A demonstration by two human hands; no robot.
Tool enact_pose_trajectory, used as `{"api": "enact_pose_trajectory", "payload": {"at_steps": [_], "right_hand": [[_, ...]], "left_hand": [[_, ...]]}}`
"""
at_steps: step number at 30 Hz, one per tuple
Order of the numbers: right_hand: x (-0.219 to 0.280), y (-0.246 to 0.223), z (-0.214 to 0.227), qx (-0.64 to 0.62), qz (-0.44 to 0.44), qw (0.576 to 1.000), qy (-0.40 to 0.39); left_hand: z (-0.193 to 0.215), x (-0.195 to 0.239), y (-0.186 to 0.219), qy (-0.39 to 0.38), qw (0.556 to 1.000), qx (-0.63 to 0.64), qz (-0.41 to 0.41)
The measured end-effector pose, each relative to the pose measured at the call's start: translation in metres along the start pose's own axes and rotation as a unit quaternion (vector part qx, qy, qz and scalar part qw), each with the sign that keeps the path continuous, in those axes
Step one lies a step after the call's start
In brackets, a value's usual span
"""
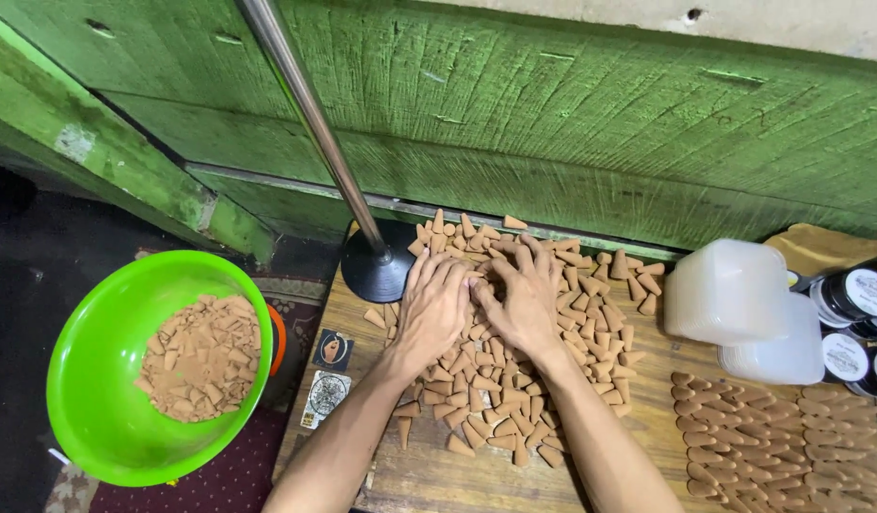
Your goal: Arranging small cone-shaped incense products from a large pile into organized rows on a wooden table.
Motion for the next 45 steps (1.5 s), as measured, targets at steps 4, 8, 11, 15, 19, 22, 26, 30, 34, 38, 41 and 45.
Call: {"api": "enact_pose_trajectory", "payload": {"at_steps": [4,8,11,15,19,22,26,30,34,38,41,45], "right_hand": [[-0.001,-0.007,0.005,-0.026,0.01,1.0,0.01],[-0.001,0.002,-0.002,-0.052,0.007,0.998,0.029],[0.001,-0.002,0.003,-0.065,0.019,0.997,0.047],[0.001,-0.002,0.003,-0.077,0.04,0.993,0.08],[0.002,0.006,-0.007,-0.105,0.051,0.99,0.083],[0.003,0.006,-0.008,-0.131,0.057,0.985,0.096],[0.005,-0.006,0.003,-0.177,0.084,0.975,0.107],[0.005,-0.015,0.012,-0.218,0.085,0.968,0.095],[0.003,-0.015,0.015,-0.232,0.086,0.965,0.082],[0.003,-0.019,0.021,-0.268,0.082,0.959,0.045],[0.008,-0.027,0.033,-0.279,0.077,0.957,0.033],[0.024,-0.045,0.057,-0.276,0.077,0.957,0.038]], "left_hand": [[0.006,-0.001,0.003,-0.011,1.0,0.011,-0.008],[-0.003,-0.001,-0.003,-0.019,0.999,0.021,-0.018],[-0.004,-0.001,-0.004,-0.007,0.999,0.036,-0.023],[-0.009,0.0,-0.013,0.036,0.996,0.077,-0.022],[-0.028,0.002,-0.03,0.058,0.993,0.103,-0.017],[-0.027,0.001,-0.032,0.076,0.99,0.12,-0.016],[-0.014,0.002,-0.029,0.134,0.977,0.162,-0.026],[-0.01,0.002,-0.028,0.168,0.971,0.167,-0.026],[-0.003,0.001,-0.021,0.19,0.966,0.17,-0.03],[0.022,0.0,-0.004,0.208,0.954,0.215,-0.034],[0.044,0.001,0.012,0.205,0.95,0.233,-0.032],[0.066,0.005,0.034,0.183,0.945,0.269,-0.03]]}}
Point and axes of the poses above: each hand's wrist, its own x-axis away from the middle knuckle, its own z-axis out of the back of the hand, y = z × x, the point moved 5 cm from there along -x, towards the middle knuckle, and after that the axes turned 10 degrees about -y, right-handed, at the moved point
